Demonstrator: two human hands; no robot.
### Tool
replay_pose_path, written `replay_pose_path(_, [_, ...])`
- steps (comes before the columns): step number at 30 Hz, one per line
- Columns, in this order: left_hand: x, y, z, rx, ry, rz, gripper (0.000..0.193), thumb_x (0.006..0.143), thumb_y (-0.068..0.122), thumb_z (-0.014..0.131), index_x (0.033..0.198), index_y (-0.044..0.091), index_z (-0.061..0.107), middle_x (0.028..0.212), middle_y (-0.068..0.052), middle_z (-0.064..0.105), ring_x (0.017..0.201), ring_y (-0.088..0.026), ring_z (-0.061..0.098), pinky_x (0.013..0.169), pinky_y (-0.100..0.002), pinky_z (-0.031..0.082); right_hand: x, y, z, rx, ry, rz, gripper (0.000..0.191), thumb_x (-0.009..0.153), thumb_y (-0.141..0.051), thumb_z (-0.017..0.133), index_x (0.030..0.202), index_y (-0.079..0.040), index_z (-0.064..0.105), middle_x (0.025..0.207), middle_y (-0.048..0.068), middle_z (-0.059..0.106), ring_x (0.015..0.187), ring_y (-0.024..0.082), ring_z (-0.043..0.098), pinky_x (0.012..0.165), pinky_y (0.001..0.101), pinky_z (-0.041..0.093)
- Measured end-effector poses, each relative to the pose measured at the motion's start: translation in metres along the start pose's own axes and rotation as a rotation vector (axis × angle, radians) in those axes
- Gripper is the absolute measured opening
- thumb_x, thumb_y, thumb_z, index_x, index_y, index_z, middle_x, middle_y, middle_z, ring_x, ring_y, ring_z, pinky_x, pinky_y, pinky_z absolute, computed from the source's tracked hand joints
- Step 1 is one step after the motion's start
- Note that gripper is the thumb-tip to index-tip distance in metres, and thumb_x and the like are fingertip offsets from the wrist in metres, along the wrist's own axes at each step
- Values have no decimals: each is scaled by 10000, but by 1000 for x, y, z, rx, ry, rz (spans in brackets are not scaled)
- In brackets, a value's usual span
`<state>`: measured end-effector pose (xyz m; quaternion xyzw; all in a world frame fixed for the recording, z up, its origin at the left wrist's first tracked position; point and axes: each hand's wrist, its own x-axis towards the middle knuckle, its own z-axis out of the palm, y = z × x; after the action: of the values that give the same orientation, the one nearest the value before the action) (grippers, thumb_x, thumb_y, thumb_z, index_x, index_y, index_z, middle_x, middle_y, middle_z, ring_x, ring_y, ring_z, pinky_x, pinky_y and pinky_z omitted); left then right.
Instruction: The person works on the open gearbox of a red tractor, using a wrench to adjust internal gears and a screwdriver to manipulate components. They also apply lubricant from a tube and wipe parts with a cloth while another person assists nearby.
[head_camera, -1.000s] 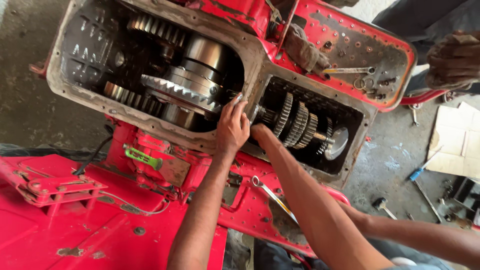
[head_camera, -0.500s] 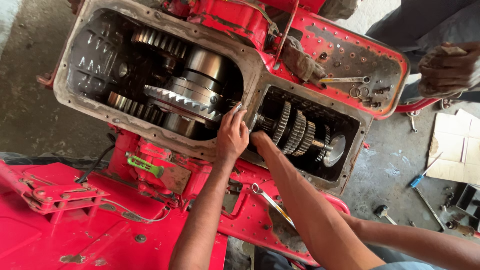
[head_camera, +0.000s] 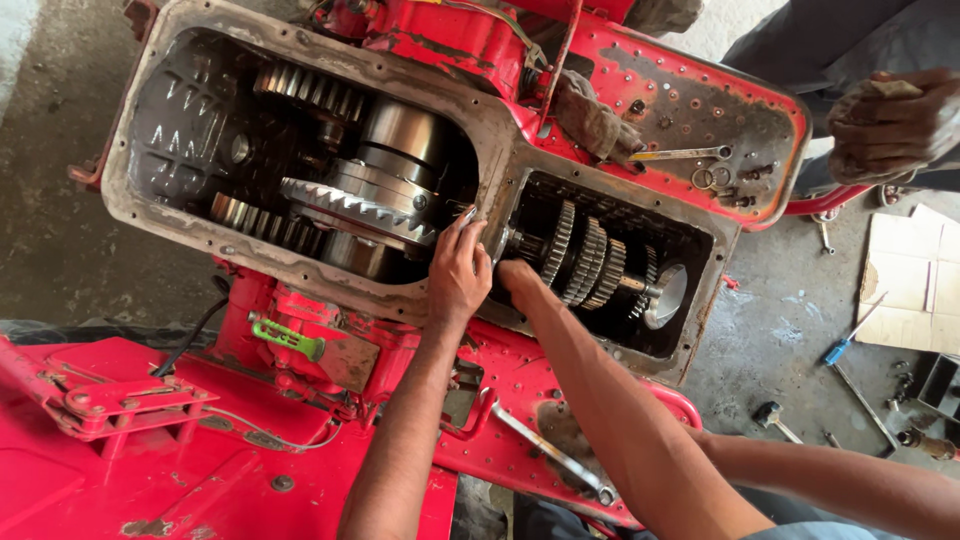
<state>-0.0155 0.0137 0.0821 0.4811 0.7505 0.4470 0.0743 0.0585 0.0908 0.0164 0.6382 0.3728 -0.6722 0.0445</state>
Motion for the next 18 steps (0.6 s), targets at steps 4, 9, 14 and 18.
replay_pose_path(4, [1, 1, -1, 4, 6, 6, 335, 924, 4, 571, 1254, 7, 632, 1378, -198, 610, 1250, -400, 599, 1057, -464, 505, 8, 0, 1, 103, 64, 49, 288, 888, -184, 653, 1030, 51, 743, 990, 186, 732, 819, 286, 693, 679, 454, 531])
replay_pose_path(9, [2, 3, -1, 12, -6, -5, 337, 924, 4, 568, 1255, 4, 631, 1385, -202, 608, 1249, -401, 598, 1052, -463, 505, 13, 0, 3, 188, 64, 80, 280, 900, -158, 624, 1064, 43, 731, 997, 190, 724, 824, 304, 686, 671, 464, 520])
replay_pose_path(14, [2, 4, -2, 30, -15, -17, 334, 929, 15, 567, 1257, 7, 635, 1372, -207, 607, 1230, -399, 600, 1041, -465, 511, 10, 3, 3, 166, 86, 43, 275, 889, -153, 650, 1054, 54, 726, 996, 190, 727, 821, 298, 686, 667, 457, 530])
replay_pose_path(18, [2, 4, -1, 31, -24, -31, 332, 932, 18, 561, 1256, 8, 633, 1380, -206, 610, 1220, -393, 606, 1019, -457, 521, 8, 4, 3, 61, 96, 17, 274, 885, -196, 671, 1005, 41, 736, 940, 181, 702, 761, 286, 627, 624, 469, 471])
